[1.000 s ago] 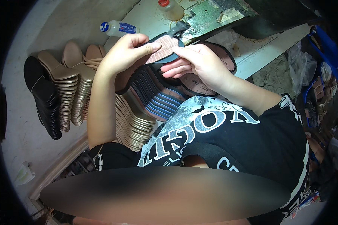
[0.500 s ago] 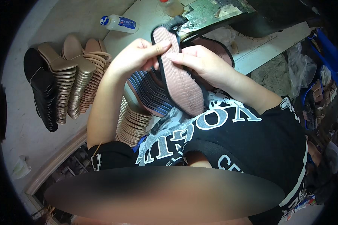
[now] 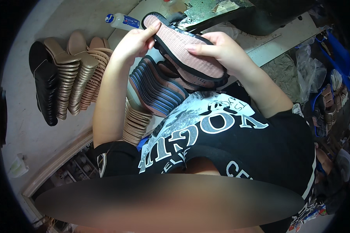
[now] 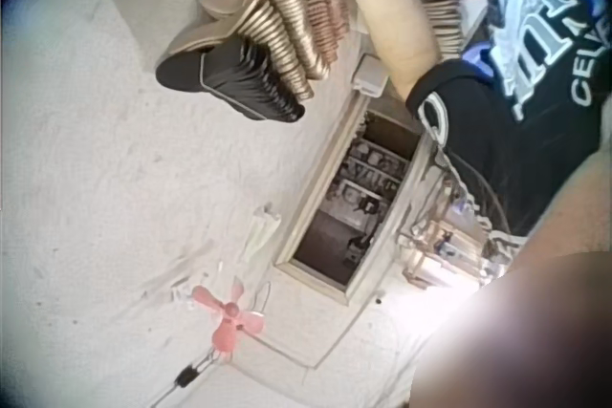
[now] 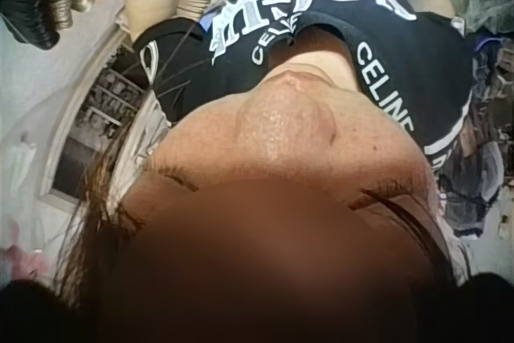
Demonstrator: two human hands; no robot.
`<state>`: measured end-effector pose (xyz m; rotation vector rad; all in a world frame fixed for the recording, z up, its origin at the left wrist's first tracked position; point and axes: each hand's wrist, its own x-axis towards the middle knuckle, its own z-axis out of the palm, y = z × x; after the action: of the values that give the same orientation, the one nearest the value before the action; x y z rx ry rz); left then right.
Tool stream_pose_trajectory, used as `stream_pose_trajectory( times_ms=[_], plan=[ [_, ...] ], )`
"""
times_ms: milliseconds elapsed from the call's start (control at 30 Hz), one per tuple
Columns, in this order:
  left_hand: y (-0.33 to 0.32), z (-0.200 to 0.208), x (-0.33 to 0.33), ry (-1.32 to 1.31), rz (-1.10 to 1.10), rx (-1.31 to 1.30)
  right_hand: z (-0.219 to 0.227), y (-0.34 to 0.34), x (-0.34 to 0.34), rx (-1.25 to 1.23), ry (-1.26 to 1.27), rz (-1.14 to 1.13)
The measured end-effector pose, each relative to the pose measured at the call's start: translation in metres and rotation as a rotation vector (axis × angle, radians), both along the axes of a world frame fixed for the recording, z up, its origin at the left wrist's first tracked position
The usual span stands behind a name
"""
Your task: The worker is assembling shoe soles and components by hand at a workbench.
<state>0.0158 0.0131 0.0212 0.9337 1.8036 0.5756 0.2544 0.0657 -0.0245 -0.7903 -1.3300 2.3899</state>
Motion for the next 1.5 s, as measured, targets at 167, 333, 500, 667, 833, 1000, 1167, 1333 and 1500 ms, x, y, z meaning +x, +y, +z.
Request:
stream_pose_trajectory(
  times_ms=[167, 333, 500, 667, 833, 1000, 1167, 1333, 1500],
  plan=[
    [-0.008, 0.006, -0.009, 0.194, -0.047, 0.285, -0.006, -0.018, -0.035, -0.020, 0.163, -0.079],
    [-0.086, 0.014, 0.013, 0.161, 0.428, 0.563, 0.026, -0.062, -0.010, 0.414, 0.130, 0.105],
    [-0.105, -0.013, 0.055, -0.489, 0.818, 0.903, 0.036, -0.084, -0.006, 0.951, 0.109, 0.224],
    [-0.121, -0.033, 0.062, -1.036, 0.607, 1.140, 0.024, -0.106, -0.002, 0.912, 0.272, 0.240],
    [-0.123, -0.049, 0.057, -1.125, 0.258, 1.351, 0.022, -0.109, -0.002, 0.904, 0.306, 0.283],
    [-0.132, -0.052, 0.053, -0.798, 0.563, 1.221, 0.013, -0.109, -0.006, 0.959, 0.312, 0.259],
    [-0.137, -0.065, 0.039, 0.093, 0.848, 0.857, -0.035, -0.093, -0.025, 1.321, -0.068, 0.019],
    [-0.168, -0.100, 0.037, 0.752, 0.367, 0.519, -0.040, -0.097, -0.032, 1.260, 0.043, 0.200],
    [-0.169, -0.125, 0.050, 0.777, 0.300, 0.446, -0.039, -0.102, -0.048, 1.587, -0.210, 0.289]
  ],
)
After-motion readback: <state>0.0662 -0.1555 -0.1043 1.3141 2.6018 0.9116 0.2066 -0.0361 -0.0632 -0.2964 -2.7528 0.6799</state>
